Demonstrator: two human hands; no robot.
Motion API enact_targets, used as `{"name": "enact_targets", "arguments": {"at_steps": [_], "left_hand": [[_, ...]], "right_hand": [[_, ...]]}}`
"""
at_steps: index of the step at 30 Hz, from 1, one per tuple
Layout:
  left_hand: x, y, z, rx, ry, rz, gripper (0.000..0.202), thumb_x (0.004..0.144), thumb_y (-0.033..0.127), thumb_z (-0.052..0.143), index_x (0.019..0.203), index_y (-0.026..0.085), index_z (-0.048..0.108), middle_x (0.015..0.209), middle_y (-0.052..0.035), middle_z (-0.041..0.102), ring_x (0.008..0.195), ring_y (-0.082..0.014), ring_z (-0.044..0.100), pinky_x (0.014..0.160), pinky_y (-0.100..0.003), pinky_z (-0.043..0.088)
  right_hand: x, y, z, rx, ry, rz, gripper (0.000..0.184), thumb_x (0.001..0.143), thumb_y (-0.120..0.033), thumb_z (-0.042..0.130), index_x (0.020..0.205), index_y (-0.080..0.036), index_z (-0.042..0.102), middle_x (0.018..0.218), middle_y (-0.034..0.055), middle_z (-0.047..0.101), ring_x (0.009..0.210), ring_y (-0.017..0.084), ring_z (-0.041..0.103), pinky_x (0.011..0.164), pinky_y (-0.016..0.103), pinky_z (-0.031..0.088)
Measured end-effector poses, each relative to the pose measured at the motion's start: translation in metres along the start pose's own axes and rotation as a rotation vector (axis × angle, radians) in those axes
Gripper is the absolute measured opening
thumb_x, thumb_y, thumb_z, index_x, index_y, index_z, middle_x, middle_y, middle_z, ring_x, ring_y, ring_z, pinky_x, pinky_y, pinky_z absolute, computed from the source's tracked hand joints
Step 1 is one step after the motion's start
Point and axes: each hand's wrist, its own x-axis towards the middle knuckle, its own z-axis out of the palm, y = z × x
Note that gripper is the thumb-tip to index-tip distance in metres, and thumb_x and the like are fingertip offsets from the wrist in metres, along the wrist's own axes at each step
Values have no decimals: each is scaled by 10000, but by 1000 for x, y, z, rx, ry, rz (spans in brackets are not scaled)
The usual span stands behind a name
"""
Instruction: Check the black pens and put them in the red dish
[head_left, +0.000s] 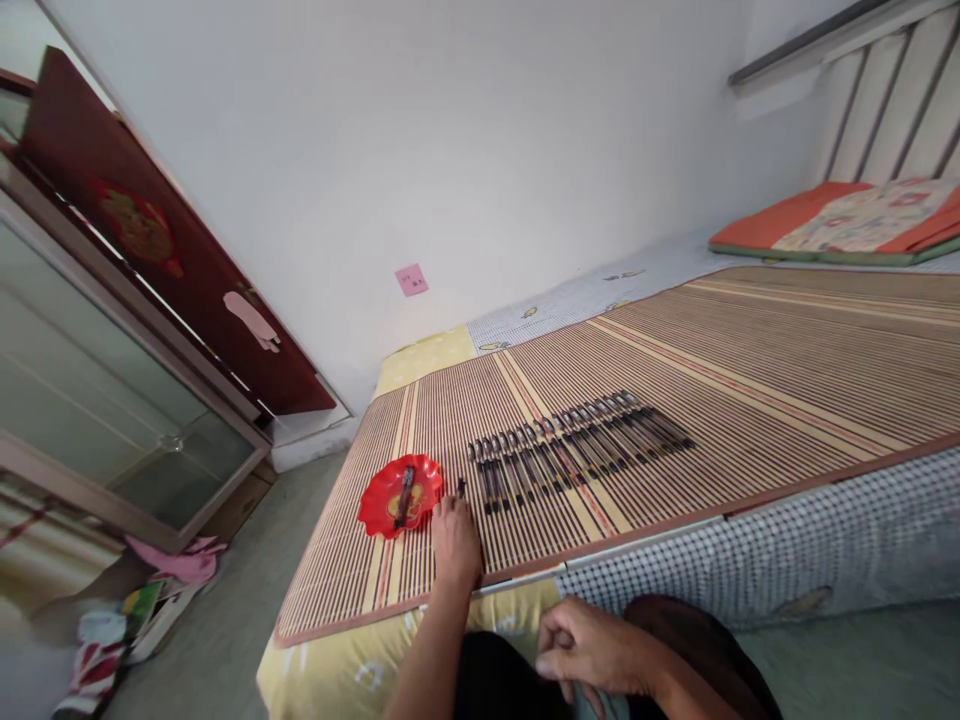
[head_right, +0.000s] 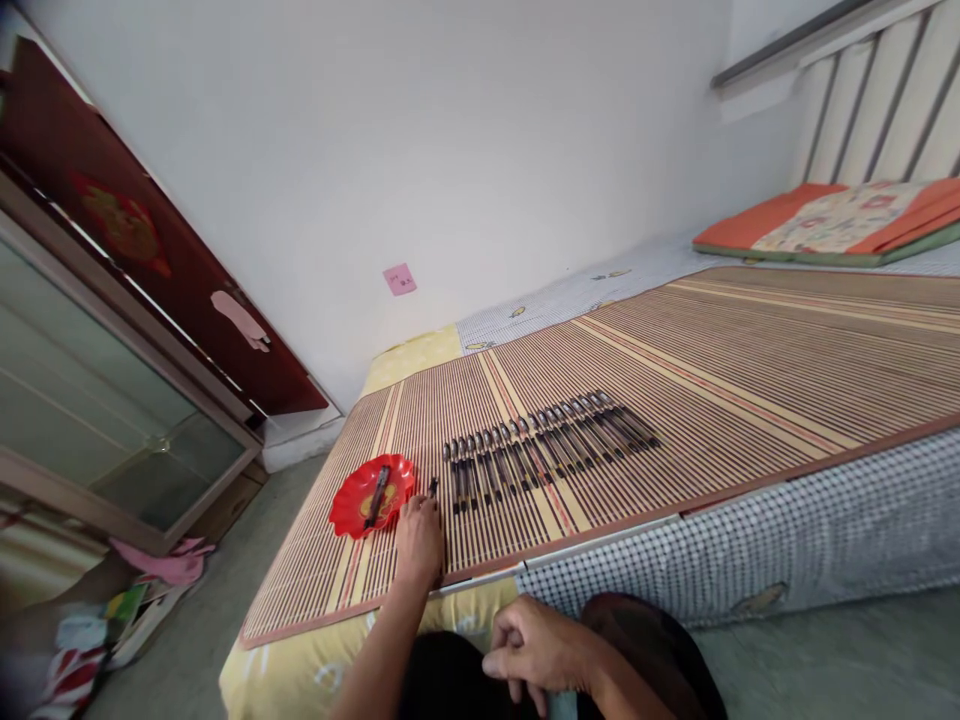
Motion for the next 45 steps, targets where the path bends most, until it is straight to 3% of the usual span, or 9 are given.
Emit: {"name": "enact_targets", "arguments": {"at_steps": [10, 14, 20, 25, 29, 33, 38, 41, 45], "left_hand": [[-7, 0, -6, -97, 63, -252, 290, 884, -15, 403, 1029, 128, 609, 948, -143, 684, 976, -279, 674, 871, -388, 483], [-4, -4, -8, -209, 74, -312, 253, 854, -24, 470, 986, 134, 617, 921, -111, 685, 966, -268, 677, 878, -391, 477], [-13, -5, -8, -529, 161, -388, 180, 820, 14, 588, 922, 155, 633, 886, -44, 660, 970, -240, 648, 946, -413, 461], [-21, -2, -11, -970, 183, -500, 96, 805, 177, 705, 892, 164, 667, 718, 24, 648, 685, -174, 632, 735, -336, 498], [-16, 3, -26, -1383, 134, -498, 302, 666, 373, 821, 847, 151, 725, 641, 32, 647, 529, -119, 563, 576, -265, 449], [4, 15, -55, -1687, 101, -418, 447, 535, 383, 913, 879, 146, 754, 711, 3, 692, 599, -111, 605, 579, -222, 462], [37, 32, -81, -1881, 53, -316, 471, 554, 334, 963, 931, 143, 756, 712, 10, 696, 603, -92, 600, 570, -186, 457], [50, 39, -79, -1941, 14, -293, 460, 556, 316, 975, 923, 150, 752, 748, -5, 719, 654, -106, 632, 617, -194, 490], [55, 42, -62, -1978, -36, -315, 429, 561, 277, 979, 903, 152, 753, 812, -19, 741, 665, -89, 620, 613, -171, 479]], "right_hand": [[4, 9, 0, -16, 20, -34, 105, 837, -248, 619, 781, -186, 556, 603, -45, 675, 290, 53, 454, 324, 164, 304], [5, 9, 1, -33, 14, -34, 149, 852, -299, 637, 791, -184, 563, 604, -44, 676, 298, 48, 472, 319, 156, 281], [4, 9, 3, -23, 24, -30, 134, 833, -303, 624, 817, -187, 559, 602, -49, 673, 299, 40, 460, 313, 145, 275], [7, 11, 11, 24, 122, -100, 219, 837, -387, 645, 831, -181, 574, 631, -34, 675, 340, 54, 470, 355, 168, 318], [14, -21, 0, 130, 365, -279, 413, 911, -580, 593, 826, -176, 594, 716, 3, 704, 407, 64, 495, 416, 193, 347], [42, -86, -38, 143, 635, -430, 456, 910, -627, 600, 886, -174, 652, 779, 25, 711, 463, 79, 509, 442, 216, 359], [101, -154, -80, 214, 729, -518, 551, 846, -708, 629, 925, -169, 709, 715, 13, 682, 514, 103, 549, 452, 210, 390], [128, -168, -89, 292, 749, -559, 572, 779, -716, 689, 901, -158, 721, 766, 25, 707, 503, 92, 559, 427, 197, 382], [145, -159, -95, 299, 761, -539, 485, 728, -625, 785, 798, -150, 715, 506, -44, 573, 431, 85, 476, 422, 197, 365]]}}
